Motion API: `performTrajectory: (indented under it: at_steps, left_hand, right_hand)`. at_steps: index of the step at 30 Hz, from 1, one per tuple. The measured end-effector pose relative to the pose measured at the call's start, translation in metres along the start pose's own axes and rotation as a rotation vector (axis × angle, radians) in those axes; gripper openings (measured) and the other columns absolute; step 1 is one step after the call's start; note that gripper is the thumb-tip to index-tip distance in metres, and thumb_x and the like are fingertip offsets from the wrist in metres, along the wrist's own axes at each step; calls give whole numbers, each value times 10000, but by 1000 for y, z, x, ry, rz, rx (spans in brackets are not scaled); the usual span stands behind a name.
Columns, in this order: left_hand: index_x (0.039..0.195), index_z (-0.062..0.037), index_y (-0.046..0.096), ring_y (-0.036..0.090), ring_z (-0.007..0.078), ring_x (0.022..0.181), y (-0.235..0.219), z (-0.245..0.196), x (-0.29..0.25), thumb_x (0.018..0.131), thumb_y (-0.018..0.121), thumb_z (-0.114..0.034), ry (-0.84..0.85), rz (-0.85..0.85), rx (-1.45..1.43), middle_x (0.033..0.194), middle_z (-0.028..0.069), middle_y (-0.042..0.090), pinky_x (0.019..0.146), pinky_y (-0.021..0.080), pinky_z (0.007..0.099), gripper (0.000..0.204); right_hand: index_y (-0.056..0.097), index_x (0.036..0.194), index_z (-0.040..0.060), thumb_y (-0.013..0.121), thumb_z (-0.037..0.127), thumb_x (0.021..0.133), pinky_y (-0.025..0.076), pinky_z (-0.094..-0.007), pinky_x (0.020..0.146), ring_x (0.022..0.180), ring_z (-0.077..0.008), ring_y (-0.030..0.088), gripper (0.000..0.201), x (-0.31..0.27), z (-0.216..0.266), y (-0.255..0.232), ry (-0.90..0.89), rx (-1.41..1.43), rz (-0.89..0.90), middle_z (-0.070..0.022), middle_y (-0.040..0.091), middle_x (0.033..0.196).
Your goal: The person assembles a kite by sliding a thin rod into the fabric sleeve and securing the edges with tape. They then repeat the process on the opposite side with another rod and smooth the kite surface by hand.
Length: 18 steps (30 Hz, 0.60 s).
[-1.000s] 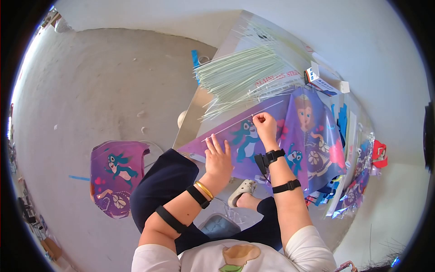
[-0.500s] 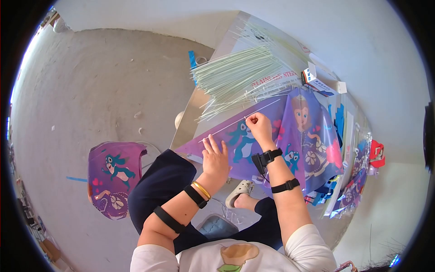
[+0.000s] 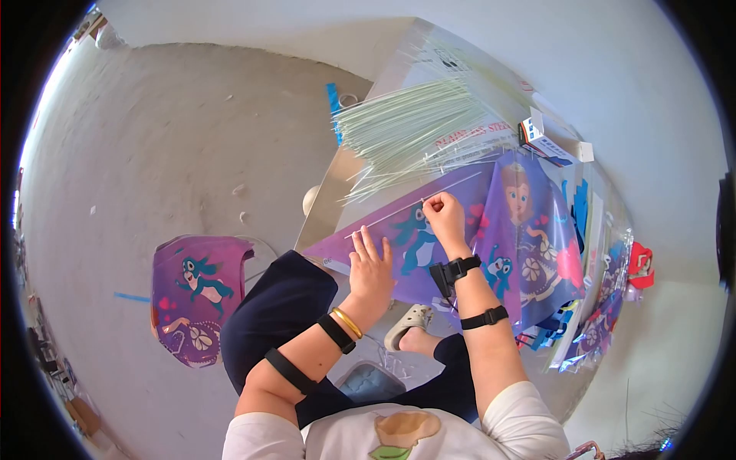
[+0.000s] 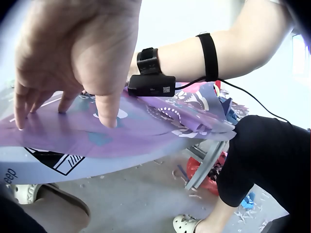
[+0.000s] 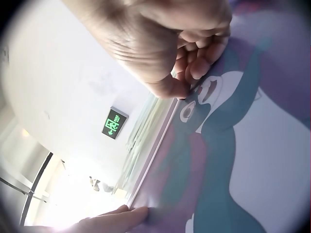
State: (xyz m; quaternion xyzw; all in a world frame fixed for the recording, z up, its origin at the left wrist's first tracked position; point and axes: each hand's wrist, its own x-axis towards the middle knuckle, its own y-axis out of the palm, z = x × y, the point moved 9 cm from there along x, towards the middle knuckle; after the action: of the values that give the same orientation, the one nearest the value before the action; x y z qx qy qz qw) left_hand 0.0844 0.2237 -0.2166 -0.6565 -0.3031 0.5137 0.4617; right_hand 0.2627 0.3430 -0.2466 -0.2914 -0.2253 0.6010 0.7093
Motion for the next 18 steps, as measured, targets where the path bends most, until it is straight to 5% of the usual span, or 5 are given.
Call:
performTrajectory:
  at_steps: [18]
  left_hand:
    - [1500, -50, 335, 305, 505, 1396, -5, 1, -1, 850, 676, -472, -2, 2, -36, 1510, 411, 201, 1007, 402, 439, 847]
  right_hand:
    - [645, 732, 42, 724, 137, 768, 495, -355, 584, 619, -214, 623, 128, -1, 1, 2, -24, 64, 7, -72, 633, 719]
